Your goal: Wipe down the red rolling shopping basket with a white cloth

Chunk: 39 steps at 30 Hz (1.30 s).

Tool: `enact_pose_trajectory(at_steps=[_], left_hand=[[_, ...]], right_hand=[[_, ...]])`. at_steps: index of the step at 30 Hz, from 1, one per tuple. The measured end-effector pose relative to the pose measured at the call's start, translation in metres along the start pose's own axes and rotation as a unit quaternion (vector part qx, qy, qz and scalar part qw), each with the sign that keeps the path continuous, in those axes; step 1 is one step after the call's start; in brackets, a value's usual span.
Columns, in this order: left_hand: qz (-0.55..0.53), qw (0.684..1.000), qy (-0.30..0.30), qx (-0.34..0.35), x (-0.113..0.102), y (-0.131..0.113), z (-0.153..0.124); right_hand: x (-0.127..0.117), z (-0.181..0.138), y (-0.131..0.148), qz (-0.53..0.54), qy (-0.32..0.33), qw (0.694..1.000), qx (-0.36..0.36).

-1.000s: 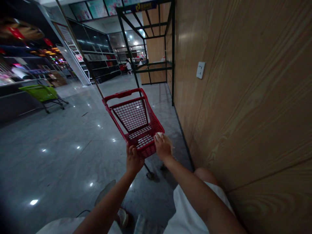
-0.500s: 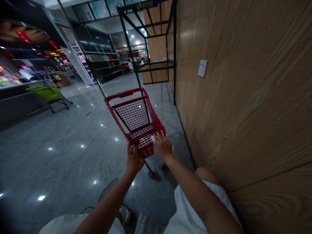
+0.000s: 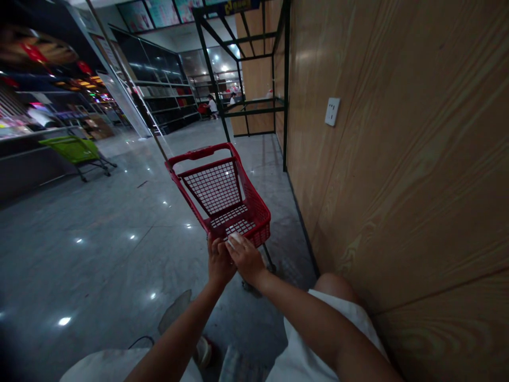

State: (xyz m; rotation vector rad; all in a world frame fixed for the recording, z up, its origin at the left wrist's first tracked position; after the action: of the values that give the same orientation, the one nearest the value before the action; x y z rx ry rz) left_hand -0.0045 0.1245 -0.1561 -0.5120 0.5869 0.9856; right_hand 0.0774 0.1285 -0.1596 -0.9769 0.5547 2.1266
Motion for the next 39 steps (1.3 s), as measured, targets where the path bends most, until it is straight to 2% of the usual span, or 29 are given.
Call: enact_pose_trajectory(at_steps=[2, 5, 8, 10, 12, 17, 19, 21, 23, 28, 31, 34, 36, 39], left_hand=[[-0.008, 1.0, 0.011, -0.015, -0.002, 0.004, -0.001], [-0.02, 0.999, 0.025, -0.032, -0.002, 0.007, -0.002], [-0.017, 0.999, 0.011, -0.041, -0.001, 0.005, -0.002], [-0.01, 0.999, -0.002, -0.04, 0.001, 0.003, -0.001], [-0.003, 0.999, -0.007, -0.033, 0.003, 0.002, 0.0], [-0.001, 1.0, 0.018, 0.017, 0.004, -0.001, 0.003], [-0.001, 0.999, 0.028, 0.041, 0.002, -0.003, 0.004], [-0.001, 0.999, 0.026, 0.041, -0.003, -0.001, 0.004], [-0.003, 0.999, 0.021, 0.024, -0.006, 0.003, 0.004], [-0.006, 1.0, 0.005, -0.021, -0.004, 0.011, 0.0], [-0.012, 0.999, -0.003, -0.038, 0.001, 0.01, -0.002], [-0.016, 0.998, -0.02, -0.05, 0.004, 0.008, -0.002], [-0.008, 0.999, -0.025, -0.043, 0.005, 0.006, -0.002], [0.009, 1.0, -0.001, 0.006, 0.007, 0.001, -0.001]], right_hand=[[-0.002, 0.004, -0.014, -0.005, 0.028, 0.999, 0.015], [-0.013, 0.009, -0.064, -0.027, 0.057, 0.992, 0.105], [-0.027, 0.009, -0.111, -0.036, 0.047, 0.976, 0.209], [-0.029, 0.008, -0.12, -0.03, 0.033, 0.97, 0.238], [-0.025, 0.007, -0.104, -0.02, 0.021, 0.974, 0.224], [-0.003, 0.006, -0.012, 0.009, 0.0, 0.997, 0.075], [0.001, 0.006, 0.008, 0.011, -0.006, 0.999, 0.035], [0.002, 0.007, 0.009, 0.014, 0.007, 1.0, 0.007], [-0.001, 0.008, -0.011, 0.012, 0.028, 0.999, 0.012], [-0.022, 0.008, -0.099, -0.022, 0.024, 0.988, 0.152], [-0.028, 0.006, -0.12, -0.029, 0.016, 0.983, 0.183], [-0.02, 0.004, -0.093, -0.026, 0.01, 0.988, 0.155], [-0.011, 0.002, -0.054, -0.011, 0.001, 0.995, 0.095], [-0.001, -0.001, -0.004, 0.013, -0.011, 1.0, -0.002]])
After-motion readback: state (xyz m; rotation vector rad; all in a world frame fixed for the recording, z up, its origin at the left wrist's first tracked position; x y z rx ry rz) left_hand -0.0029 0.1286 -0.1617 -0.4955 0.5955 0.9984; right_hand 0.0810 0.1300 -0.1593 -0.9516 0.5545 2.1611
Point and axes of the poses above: each hand's wrist, its own z-axis towards the middle knuckle, its own x-axis out of the palm, y = z × x, the point moved 7 cm from there along z, towards the middle knuckle, and after that the axes turned 3 degrees about -z, right-handed, at the moved point
